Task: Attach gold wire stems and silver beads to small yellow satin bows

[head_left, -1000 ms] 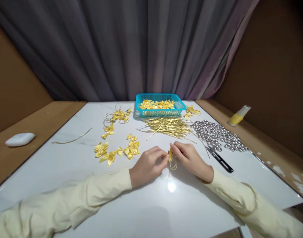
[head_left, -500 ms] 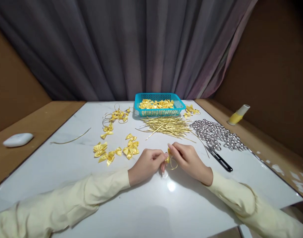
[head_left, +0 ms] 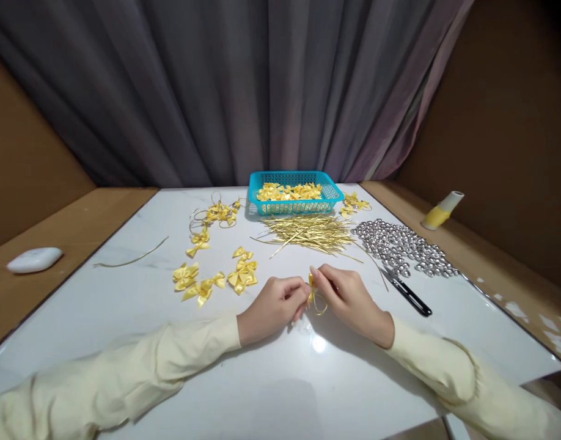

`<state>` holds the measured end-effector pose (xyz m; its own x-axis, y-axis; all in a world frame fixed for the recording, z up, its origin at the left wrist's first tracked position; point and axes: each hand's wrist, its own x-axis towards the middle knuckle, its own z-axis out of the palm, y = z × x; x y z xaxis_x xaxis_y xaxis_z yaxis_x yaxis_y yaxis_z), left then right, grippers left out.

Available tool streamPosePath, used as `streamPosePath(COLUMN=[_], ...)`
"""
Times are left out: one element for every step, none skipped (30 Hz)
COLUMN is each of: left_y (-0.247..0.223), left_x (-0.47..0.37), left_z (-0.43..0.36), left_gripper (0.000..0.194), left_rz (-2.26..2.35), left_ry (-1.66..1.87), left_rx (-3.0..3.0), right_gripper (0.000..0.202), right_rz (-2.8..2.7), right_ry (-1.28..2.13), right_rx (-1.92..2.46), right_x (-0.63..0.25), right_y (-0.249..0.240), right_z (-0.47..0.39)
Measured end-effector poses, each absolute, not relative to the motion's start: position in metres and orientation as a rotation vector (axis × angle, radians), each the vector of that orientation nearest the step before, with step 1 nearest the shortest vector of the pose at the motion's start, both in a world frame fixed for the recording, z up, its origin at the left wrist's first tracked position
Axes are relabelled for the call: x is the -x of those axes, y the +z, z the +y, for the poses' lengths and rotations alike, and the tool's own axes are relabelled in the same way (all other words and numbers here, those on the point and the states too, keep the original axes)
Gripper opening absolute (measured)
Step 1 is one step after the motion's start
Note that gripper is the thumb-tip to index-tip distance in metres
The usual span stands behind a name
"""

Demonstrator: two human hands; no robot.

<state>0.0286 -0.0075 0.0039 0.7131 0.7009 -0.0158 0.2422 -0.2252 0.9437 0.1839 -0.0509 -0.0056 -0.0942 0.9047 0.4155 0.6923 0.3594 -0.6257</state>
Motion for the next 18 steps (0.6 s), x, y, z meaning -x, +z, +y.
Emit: streamPosePath(left_y=[0.0040, 0.0038, 0.0034, 0.0028, 0.0021, 0.0012, 0.0003, -0.0006, -0.0014, -0.0021, -0.0027, -0.0032, -0.0036, -0.0039, -0.0042, -0.0045, -0.0048, -0.0051], left_x=[-0.0284, -0.0282, -0.0280, -0.0279, -0.0279, -0.0279, -0.0281, -0.0284, -0.0287, -0.0291, -0.0296, -0.0301, -0.0305, -0.0309, -0.0313, -0.0315, -0.0315, -0.0314], left_z=[-0.0078, -0.0081, -0.0082, -0.0082, -0.0080, -0.0076, -0.0071, -0.0064, -0.0056, -0.0048, -0.0041, -0.0035, -0.0031, -0.0028, -0.0027, -0.0027, -0.0028, -0.0029], left_gripper=[0.029, 0.030, 0.031, 0.032, 0.034, 0.036, 0.037, 0.037, 0.037, 0.037, 0.036, 0.035, 0.035, 0.034, 0.034, 0.034, 0.034, 0.034], left_rz=[0.745, 0.748, 0.754, 0.759, 0.761, 0.760, 0.758, 0.755, 0.750, 0.748, 0.745, 0.739, 0.730, 0.720, 0.711, 0.703, 0.698, 0.696], left_ry=[0.506, 0.501, 0.492, 0.481, 0.469, 0.459, 0.448, 0.439, 0.427, 0.414, 0.400, 0.387, 0.379, 0.376, 0.378, 0.383, 0.390, 0.397], left_rx=[-1.796, -1.797, -1.794, -1.788, -1.779, -1.767, -1.748, -1.721, -1.684, -1.639, -1.590, -1.541, -1.498, -1.464, -1.439, -1.422, -1.415, -1.414], right_gripper=[0.033, 0.033, 0.033, 0.033, 0.033, 0.032, 0.032, 0.032, 0.032, 0.032, 0.031, 0.031, 0.031, 0.031, 0.031, 0.030, 0.030, 0.030], right_rz=[-1.846, -1.842, -1.836, -1.831, -1.825, -1.822, -1.820, -1.818, -1.816, -1.814, -1.811, -1.808, -1.807, -1.809, -1.811, -1.814, -1.815, -1.817], right_ry=[0.346, 0.349, 0.352, 0.357, 0.360, 0.361, 0.357, 0.350, 0.342, 0.336, 0.333, 0.333, 0.335, 0.339, 0.342, 0.344, 0.347, 0.351], right_rx=[1.395, 1.393, 1.391, 1.387, 1.382, 1.376, 1.369, 1.361, 1.354, 1.350, 1.346, 1.344, 1.344, 1.344, 1.347, 1.349, 1.353, 1.357], right_x=[-0.1837, -0.1835, -0.1833, -0.1831, -0.1829, -0.1827, -0.1826, -0.1824, -0.1822, -0.1821, -0.1820, -0.1820, -0.1821, -0.1823, -0.1825, -0.1827, -0.1830, -0.1832], right_y=[-0.0054, -0.0052, -0.0050, -0.0049, -0.0049, -0.0049, -0.0050, -0.0050, -0.0051, -0.0051, -0.0051, -0.0051, -0.0050, -0.0051, -0.0052, -0.0055, -0.0058, -0.0062], right_z=[-0.0512, -0.0515, -0.0518, -0.0522, -0.0525, -0.0527, -0.0528, -0.0529, -0.0529, -0.0528, -0.0527, -0.0526, -0.0524, -0.0523, -0.0522, -0.0522, -0.0522, -0.0522])
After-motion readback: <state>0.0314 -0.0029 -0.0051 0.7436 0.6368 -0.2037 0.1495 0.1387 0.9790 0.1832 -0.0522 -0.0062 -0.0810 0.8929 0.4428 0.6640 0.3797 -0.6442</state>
